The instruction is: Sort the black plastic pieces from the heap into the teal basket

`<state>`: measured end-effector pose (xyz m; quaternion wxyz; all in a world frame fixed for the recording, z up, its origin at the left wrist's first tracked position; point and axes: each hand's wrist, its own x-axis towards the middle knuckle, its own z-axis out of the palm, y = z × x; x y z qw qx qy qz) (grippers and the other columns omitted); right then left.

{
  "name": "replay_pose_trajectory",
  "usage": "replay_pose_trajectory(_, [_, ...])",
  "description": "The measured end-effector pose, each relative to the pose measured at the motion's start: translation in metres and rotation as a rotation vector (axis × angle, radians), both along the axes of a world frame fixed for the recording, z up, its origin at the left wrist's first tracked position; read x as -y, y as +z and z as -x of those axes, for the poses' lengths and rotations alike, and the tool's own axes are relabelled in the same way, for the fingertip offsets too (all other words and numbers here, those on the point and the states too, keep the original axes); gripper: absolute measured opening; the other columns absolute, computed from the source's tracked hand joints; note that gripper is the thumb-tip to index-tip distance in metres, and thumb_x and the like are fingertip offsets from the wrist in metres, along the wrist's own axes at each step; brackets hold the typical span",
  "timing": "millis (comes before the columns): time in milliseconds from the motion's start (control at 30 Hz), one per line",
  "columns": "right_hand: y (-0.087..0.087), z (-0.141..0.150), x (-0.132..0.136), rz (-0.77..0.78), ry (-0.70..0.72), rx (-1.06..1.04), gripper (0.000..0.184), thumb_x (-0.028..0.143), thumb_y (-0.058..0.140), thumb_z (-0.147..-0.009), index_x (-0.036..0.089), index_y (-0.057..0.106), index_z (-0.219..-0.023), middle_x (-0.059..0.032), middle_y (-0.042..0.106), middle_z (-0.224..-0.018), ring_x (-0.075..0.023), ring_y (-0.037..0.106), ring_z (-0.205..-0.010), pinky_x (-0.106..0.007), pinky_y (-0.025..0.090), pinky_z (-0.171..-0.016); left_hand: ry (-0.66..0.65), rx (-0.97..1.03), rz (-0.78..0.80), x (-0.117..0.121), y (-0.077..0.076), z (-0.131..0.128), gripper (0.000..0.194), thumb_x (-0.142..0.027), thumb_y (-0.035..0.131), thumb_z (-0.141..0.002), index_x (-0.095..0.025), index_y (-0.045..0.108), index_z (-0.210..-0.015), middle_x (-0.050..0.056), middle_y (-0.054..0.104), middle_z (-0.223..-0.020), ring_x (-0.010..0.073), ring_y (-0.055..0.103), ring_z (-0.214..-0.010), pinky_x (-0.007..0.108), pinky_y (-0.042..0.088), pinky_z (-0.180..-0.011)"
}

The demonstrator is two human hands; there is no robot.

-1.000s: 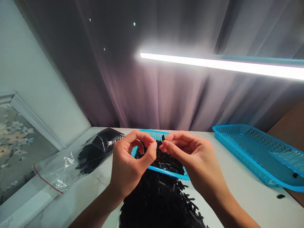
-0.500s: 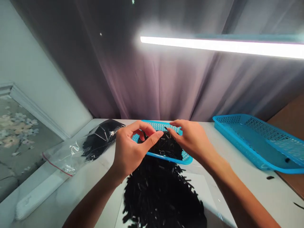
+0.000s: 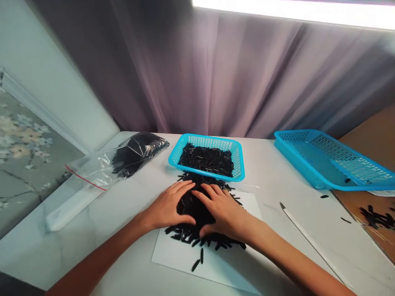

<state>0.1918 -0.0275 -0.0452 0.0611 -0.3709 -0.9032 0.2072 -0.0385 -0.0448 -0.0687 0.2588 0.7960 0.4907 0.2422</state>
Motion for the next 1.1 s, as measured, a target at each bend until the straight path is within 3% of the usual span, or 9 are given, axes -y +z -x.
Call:
replay_pose_trajectory(100, [-0.019,0.002,0.003,-0.024,-0.074,-0.163,0.046,0.023,0.081,-0.078,0.021,0.067,-0.122,-0.0177,0.064,-0.128,-0.0388,0.058,-0.112,-0.059,0.049,-0.093,0.028,0.030,-0.015,-0.001,-0.006,-0.002,0.042,-0.029,0.078,-0.080,-0.024,0.069,-0.121,0.008,0.070,-0.124,0.0262,0.063,-0.118,0.043,0.049,-0.107])
replay_pose_trajectory(167, [-0.019,-0.002,-0.001,0.008,-0.081,-0.231,0.030,0.013,0.071,-0.083,0.021,0.069,-0.111,-0.0128,0.068,-0.116,-0.0312,0.060,-0.106,-0.048,0.050,-0.093,0.031,0.062,-0.016,-0.005,-0.005,-0.003,0.020,-0.023,0.070,-0.086,-0.023,0.074,-0.106,0.005,0.074,-0.110,0.0222,0.068,-0.106,0.038,0.052,-0.100])
replay_pose_trajectory(300, [-0.015,-0.009,-0.014,0.067,-0.159,-0.375,0.019,0.013,0.055,-0.091,0.020,0.066,-0.105,-0.0073,0.071,-0.106,-0.0225,0.064,-0.098,-0.037,0.050,-0.089,0.056,0.132,-0.015,-0.013,0.002,-0.002,0.011,-0.019,0.065,-0.087,-0.021,0.075,-0.092,0.004,0.077,-0.098,0.0196,0.070,-0.092,0.034,0.054,-0.091])
replay_pose_trajectory(467, [-0.015,-0.008,-0.020,0.130,-0.253,-0.493,0.019,0.025,0.049,-0.096,0.019,0.064,-0.104,-0.0053,0.072,-0.101,-0.0210,0.065,-0.091,-0.036,0.051,-0.082,0.128,0.240,-0.002,-0.020,0.014,-0.006,0.012,-0.027,0.068,-0.085,-0.021,0.076,-0.091,0.005,0.078,-0.097,0.0203,0.071,-0.092,0.032,0.057,-0.083])
replay_pose_trajectory(633, [-0.002,-0.005,-0.016,0.201,-0.192,-0.463,0.021,0.025,0.064,-0.088,0.020,0.067,-0.109,-0.0074,0.073,-0.113,-0.0243,0.066,-0.105,-0.042,0.049,-0.095,0.153,0.374,0.037,-0.029,0.031,-0.016,0.017,-0.030,0.071,-0.083,-0.020,0.077,-0.094,0.006,0.079,-0.099,0.0212,0.073,-0.096,0.033,0.059,-0.086])
replay_pose_trajectory(733, [0.010,-0.005,-0.010,0.230,-0.157,-0.447,0.037,0.027,0.074,-0.082,0.022,0.065,-0.118,-0.0106,0.069,-0.126,-0.0280,0.063,-0.117,-0.047,0.047,-0.102,0.150,0.438,0.049,-0.031,0.041,-0.020,0.018,-0.030,0.073,-0.082,-0.020,0.077,-0.096,0.006,0.078,-0.101,0.0214,0.073,-0.099,0.032,0.059,-0.088])
replay_pose_trajectory(800, [0.018,-0.004,-0.006,0.276,-0.216,-0.522,0.049,0.034,0.074,-0.085,0.023,0.058,-0.130,-0.0121,0.067,-0.130,-0.0274,0.062,-0.121,-0.048,0.048,-0.101,0.147,0.465,0.052,-0.028,0.047,-0.022,0.018,-0.030,0.075,-0.082,-0.020,0.077,-0.097,0.006,0.078,-0.102,0.0212,0.073,-0.100,0.032,0.059,-0.089])
replay_pose_trajectory(933, [0.025,0.001,-0.003,0.499,-0.337,-0.862,0.041,0.040,0.067,-0.090,0.020,0.058,-0.126,-0.0091,0.074,-0.112,-0.0212,0.069,-0.105,-0.042,0.054,-0.093,0.140,0.495,0.041,-0.021,0.053,-0.028,0.016,-0.028,0.076,-0.082,-0.020,0.076,-0.096,0.005,0.078,-0.100,0.0196,0.074,-0.098,0.029,0.060,-0.087])
replay_pose_trajectory(1100, [0.023,0.006,-0.003,0.745,-0.435,-1.091,0.033,0.036,0.078,-0.080,0.016,0.073,-0.106,-0.0038,0.077,-0.088,-0.0158,0.071,-0.080,-0.035,0.056,-0.087,0.156,0.477,-0.034,-0.016,0.050,-0.036,0.014,-0.023,0.078,-0.080,-0.020,0.075,-0.093,0.002,0.078,-0.094,0.0165,0.074,-0.091,0.025,0.060,-0.082])
